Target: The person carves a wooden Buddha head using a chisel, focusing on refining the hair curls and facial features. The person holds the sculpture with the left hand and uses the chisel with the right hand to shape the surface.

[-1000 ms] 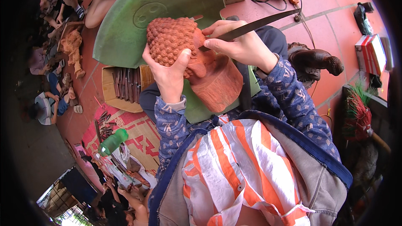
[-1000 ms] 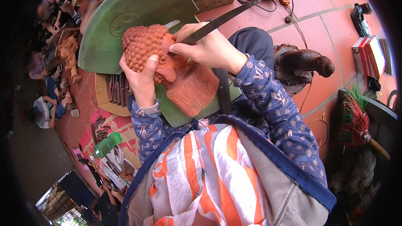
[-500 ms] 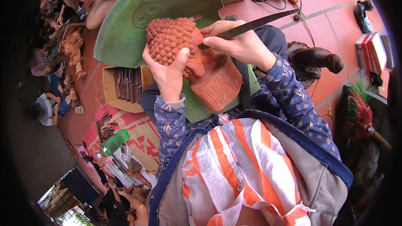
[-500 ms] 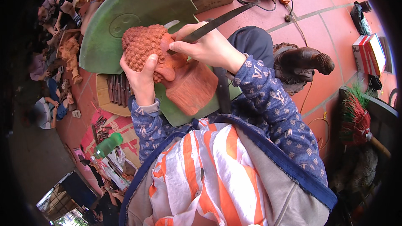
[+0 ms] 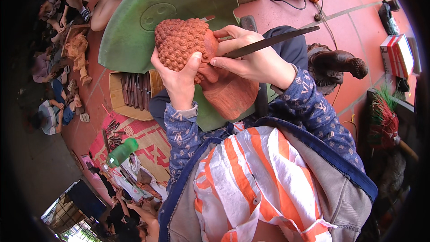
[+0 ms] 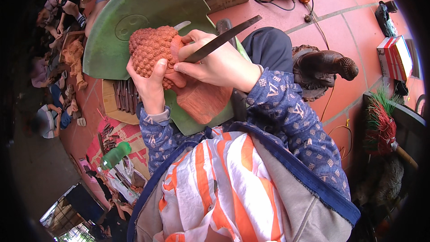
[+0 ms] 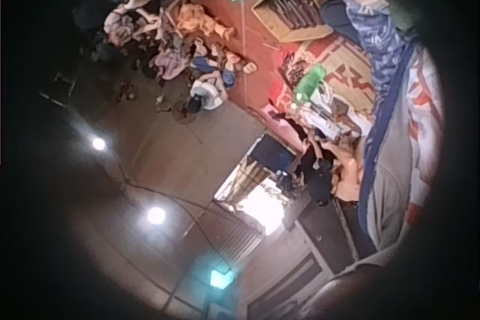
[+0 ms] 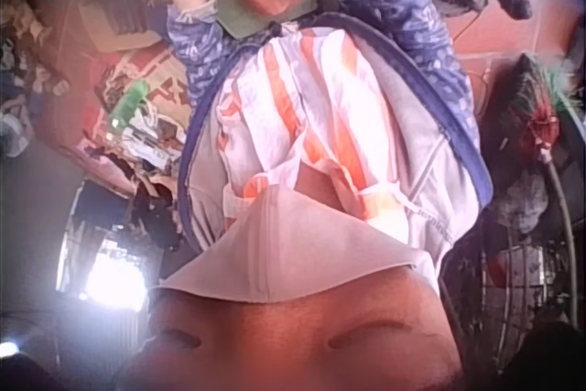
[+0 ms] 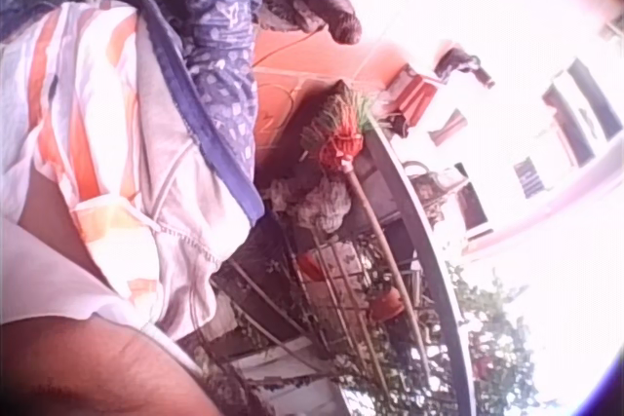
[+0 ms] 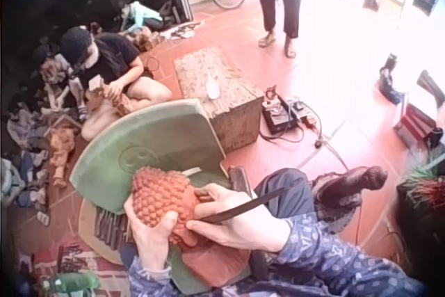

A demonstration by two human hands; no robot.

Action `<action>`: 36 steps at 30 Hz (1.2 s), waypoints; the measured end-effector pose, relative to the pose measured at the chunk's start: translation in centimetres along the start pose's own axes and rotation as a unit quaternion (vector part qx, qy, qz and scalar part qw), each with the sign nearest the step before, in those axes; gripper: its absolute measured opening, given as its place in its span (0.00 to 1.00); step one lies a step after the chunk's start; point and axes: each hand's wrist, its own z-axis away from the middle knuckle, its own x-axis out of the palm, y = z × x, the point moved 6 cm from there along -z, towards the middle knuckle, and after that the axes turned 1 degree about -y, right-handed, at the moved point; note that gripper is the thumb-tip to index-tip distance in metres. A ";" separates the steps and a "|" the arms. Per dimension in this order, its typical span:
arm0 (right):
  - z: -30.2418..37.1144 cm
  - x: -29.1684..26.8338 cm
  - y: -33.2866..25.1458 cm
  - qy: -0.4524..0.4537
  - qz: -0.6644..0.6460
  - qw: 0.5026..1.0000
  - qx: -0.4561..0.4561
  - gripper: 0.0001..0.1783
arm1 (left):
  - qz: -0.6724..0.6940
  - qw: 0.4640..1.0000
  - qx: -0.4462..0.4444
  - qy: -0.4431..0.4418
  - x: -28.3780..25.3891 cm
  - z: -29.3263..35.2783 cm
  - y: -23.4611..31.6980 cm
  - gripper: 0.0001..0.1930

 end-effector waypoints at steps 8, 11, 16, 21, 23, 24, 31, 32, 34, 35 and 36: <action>0.2 -0.5 2.5 0.004 -0.131 0.986 0.100 0.09 | 0.002 1.000 0.009 -0.002 -0.2 -0.1 -0.3 0.48; 0.5 -0.1 0.9 0.012 -0.066 0.996 0.060 0.10 | 0.000 1.000 0.004 0.000 -0.2 -0.1 -0.3 0.48; 0.4 0.1 0.9 0.025 -0.036 0.998 0.046 0.08 | 0.010 1.000 0.013 -0.003 -0.1 -0.1 0.1 0.48; 0.5 -0.2 2.4 0.033 -0.133 0.987 0.079 0.08 | 0.009 1.000 0.013 0.001 -0.1 -0.1 0.1 0.48; 0.8 -0.2 1.7 0.014 -0.091 0.991 0.093 0.09 | 0.011 1.000 0.008 0.001 -0.1 0.0 0.0 0.48; 0.8 0.0 1.1 0.027 -0.065 0.995 0.066 0.09 | 0.013 1.000 0.002 0.000 0.0 -0.1 0.3 0.48; 0.3 -0.1 1.2 0.018 -0.032 0.999 0.030 0.07 | -0.011 1.000 0.009 0.001 0.0 0.0 0.5 0.48; 0.4 -0.2 1.4 0.026 -0.050 0.998 0.019 0.07 | -0.003 1.000 0.008 0.000 0.0 0.0 0.5 0.48; 0.5 -0.3 1.9 0.034 -0.098 0.994 0.039 0.08 | 0.013 1.000 0.007 -0.002 0.1 0.0 0.5 0.48; 0.6 -0.2 2.3 0.033 -0.129 0.989 0.071 0.08 | 0.014 1.000 0.006 -0.001 0.0 0.0 0.4 0.48; 0.7 -0.1 2.5 0.031 -0.160 0.981 0.102 0.08 | 0.015 1.000 0.005 -0.001 0.0 0.0 0.3 0.48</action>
